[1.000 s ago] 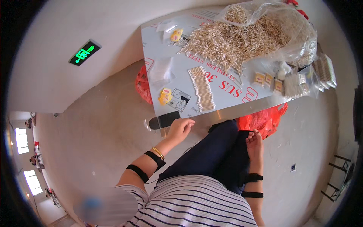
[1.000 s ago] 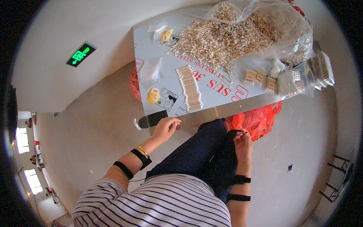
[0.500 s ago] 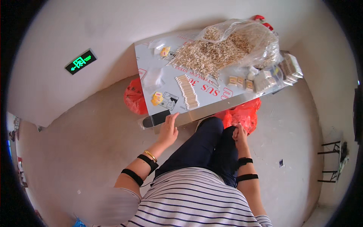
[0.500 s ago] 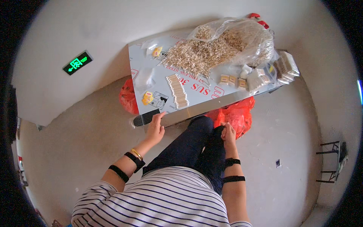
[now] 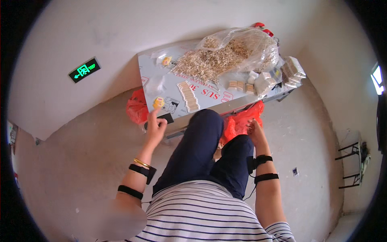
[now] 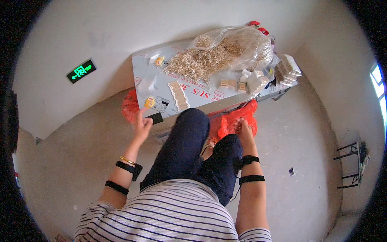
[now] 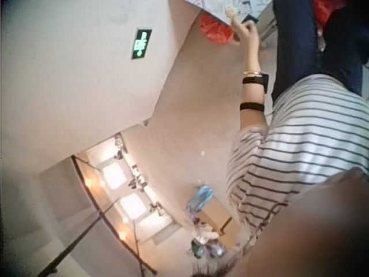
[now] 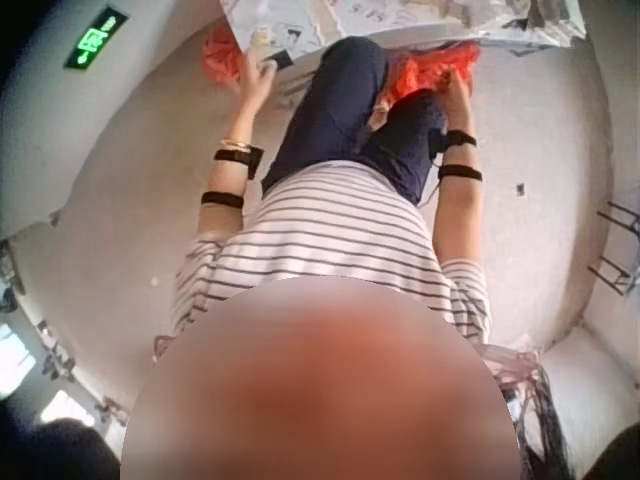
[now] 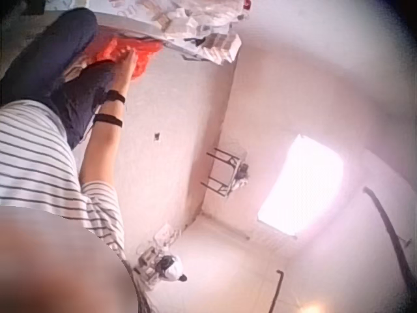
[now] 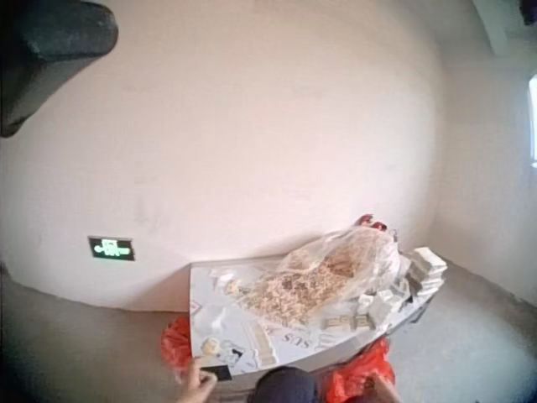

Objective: Organizing and lining up cotton swabs from a bulk bag on a table for packaging.

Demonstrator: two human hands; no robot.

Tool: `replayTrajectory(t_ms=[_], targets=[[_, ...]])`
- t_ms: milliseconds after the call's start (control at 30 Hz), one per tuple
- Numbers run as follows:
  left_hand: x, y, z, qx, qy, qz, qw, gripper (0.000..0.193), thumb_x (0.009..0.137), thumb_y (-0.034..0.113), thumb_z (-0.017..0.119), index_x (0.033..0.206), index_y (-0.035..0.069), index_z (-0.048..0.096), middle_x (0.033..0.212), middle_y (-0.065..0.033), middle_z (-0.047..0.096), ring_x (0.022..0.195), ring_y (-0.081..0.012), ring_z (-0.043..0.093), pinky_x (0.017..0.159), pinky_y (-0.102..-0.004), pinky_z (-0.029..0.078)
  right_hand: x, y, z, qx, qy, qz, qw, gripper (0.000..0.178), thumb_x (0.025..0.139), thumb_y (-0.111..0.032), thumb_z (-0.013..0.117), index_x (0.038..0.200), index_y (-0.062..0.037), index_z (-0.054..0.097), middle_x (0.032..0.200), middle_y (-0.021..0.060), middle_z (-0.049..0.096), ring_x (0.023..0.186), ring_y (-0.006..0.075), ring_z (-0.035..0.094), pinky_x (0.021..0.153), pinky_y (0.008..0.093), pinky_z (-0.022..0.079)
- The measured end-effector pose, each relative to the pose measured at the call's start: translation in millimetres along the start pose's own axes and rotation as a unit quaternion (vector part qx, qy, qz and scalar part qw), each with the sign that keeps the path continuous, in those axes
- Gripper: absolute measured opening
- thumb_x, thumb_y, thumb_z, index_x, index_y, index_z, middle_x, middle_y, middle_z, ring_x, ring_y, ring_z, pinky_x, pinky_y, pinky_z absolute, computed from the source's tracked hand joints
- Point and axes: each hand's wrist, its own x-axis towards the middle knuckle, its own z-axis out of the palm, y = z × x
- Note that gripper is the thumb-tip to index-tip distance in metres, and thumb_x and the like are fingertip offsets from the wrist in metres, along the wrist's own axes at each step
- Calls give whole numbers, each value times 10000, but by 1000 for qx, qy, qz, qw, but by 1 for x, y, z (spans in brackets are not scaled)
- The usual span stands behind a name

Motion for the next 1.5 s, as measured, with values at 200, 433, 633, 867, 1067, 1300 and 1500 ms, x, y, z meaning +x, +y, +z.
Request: replayTrajectory(t_ms=[200, 433, 633, 867, 1067, 1300, 1500], targets=[[117, 157, -25, -181, 14, -20, 983, 482, 985, 126, 643, 1429, 45, 473, 1365, -91, 537, 1004, -160, 634, 928, -320, 486, 22, -18, 0, -85, -56, 10, 995, 298, 1033, -349, 601, 1131, -87, 705, 955, 37, 722, 798, 145, 660, 706, 268, 513], [193, 275, 10, -263, 36, 80, 961, 422, 1008, 192, 614, 1395, 42, 536, 1402, -116, 569, 1109, -204, 657, 990, -344, 472, 49, -34, 44, -169, -110, -33, 979, 304, 1023, -289, 622, 1181, -46, 716, 1042, 24, 729, 912, 122, 659, 791, 271, 507], [220, 273, 72, -320, 14, 72, 944, 392, 1003, 180, 609, 1367, 43, 553, 1393, -113, 574, 1076, -196, 671, 960, -323, 468, 77, -24, 66, -245, -104, -23, 964, 291, 1002, -242, 662, 1157, -6, 729, 1017, 20, 721, 905, 105, 640, 789, 259, 497], [265, 200, 96, -338, 59, 8, 939, 346, 986, 135, 616, 1310, 24, 569, 1325, -104, 592, 970, -165, 675, 908, -302, 488, 158, 31, 79, -397, -58, -57, 914, 298, 928, -248, 735, 1115, -15, 740, 931, 26, 735, 822, 119, 659, 745, 297, 514], [261, 132, 117, -330, 77, -114, 934, 332, 968, 111, 637, 1284, 29, 577, 1272, -85, 604, 911, -139, 681, 819, -276, 491, 224, 61, 129, -559, -43, -228, 796, 252, 869, -220, 738, 1067, -64, 734, 983, 137, 735, 843, 277, 706, 801, 401, 551], [248, 97, 106, -201, 19, -111, 973, 335, 981, 112, 639, 1299, 36, 567, 1244, -76, 615, 870, -98, 662, 668, -227, 475, 288, 67, 156, -740, -9, -304, 599, 192, 794, -173, 742, 975, -110, 733, 978, 128, 671, 1007, 375, 628, 912, 470, 526], [231, 74, 98, -98, -98, -143, 980, 311, 975, 195, 676, 1244, 44, 637, 1046, -55, 685, 788, -107, 655, 684, -272, 508, 244, 41, 210, -591, -125, -72, 794, 139, 872, -179, 686, 946, -72, 733, 863, 43, 647, 812, 215, 613, 725, 351, 494]])
